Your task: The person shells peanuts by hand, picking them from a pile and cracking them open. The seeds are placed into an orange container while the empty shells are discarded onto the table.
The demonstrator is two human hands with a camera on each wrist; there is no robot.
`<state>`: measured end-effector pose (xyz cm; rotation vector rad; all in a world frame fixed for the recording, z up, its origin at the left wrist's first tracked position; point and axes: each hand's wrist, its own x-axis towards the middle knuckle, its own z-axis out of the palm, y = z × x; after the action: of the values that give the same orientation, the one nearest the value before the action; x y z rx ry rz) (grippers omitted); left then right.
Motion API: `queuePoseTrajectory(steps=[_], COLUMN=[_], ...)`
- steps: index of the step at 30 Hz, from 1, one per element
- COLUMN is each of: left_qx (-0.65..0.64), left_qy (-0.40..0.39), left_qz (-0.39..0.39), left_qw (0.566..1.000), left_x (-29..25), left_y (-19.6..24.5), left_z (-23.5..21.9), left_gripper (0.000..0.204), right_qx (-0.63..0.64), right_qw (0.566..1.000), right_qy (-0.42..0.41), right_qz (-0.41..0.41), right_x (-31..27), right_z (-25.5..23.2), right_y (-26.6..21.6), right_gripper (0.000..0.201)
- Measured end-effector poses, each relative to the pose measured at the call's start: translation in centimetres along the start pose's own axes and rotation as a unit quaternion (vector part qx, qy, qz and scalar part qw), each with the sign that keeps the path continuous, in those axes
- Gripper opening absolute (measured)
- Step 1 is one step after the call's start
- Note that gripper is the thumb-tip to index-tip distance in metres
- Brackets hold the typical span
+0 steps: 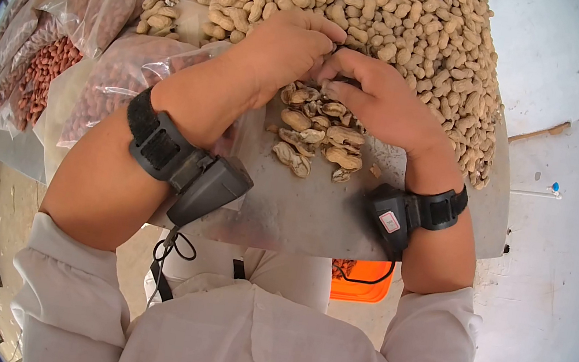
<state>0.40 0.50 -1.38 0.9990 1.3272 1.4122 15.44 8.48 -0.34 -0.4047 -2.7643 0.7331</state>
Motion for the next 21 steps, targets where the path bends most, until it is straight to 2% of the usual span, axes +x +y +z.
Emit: queuePoseTrajectory(steps=[8,11,14,17,20,21], left_qx=[-0.01,-0.028,-0.01,-0.026,-0.011,-0.005], left_qy=[-0.056,-0.094,-0.045,-0.031,-0.035,-0.028], left_qz=[-0.046,-0.08,-0.045,-0.021,-0.029,-0.03], left_qw=[0.997,0.992,0.998,0.999,0.999,0.999], left_x=[-0.3,-0.8,-0.7,-0.6,-0.5,-0.4], left_y=[0.1,0.7,0.5,0.5,0.3,0.3], left_z=[0.0,0.0,0.2,0.2,0.1,0.1], left_gripper=[0.026,0.026,0.025,0.024,0.023,0.023], right_qx=[-0.007,0.118,0.16,0.127,0.048,0.062], right_qw=[0.998,0.987,0.986,0.987,0.988,0.988], right_qy=[-0.055,-0.074,0.03,0.032,-0.024,-0.012], right_qz=[0.004,0.081,0.042,0.093,0.146,0.138], right_x=[-0.6,-1.1,-1.6,-2.1,-2.1,-2.1], right_z=[-1.5,-2.3,-2.9,-4.0,-4.7,-4.5], right_y=[-0.7,-1.0,0.3,0.8,0.3,0.3], right_gripper=[0.01,0.009,0.013,0.012,0.008,0.008])
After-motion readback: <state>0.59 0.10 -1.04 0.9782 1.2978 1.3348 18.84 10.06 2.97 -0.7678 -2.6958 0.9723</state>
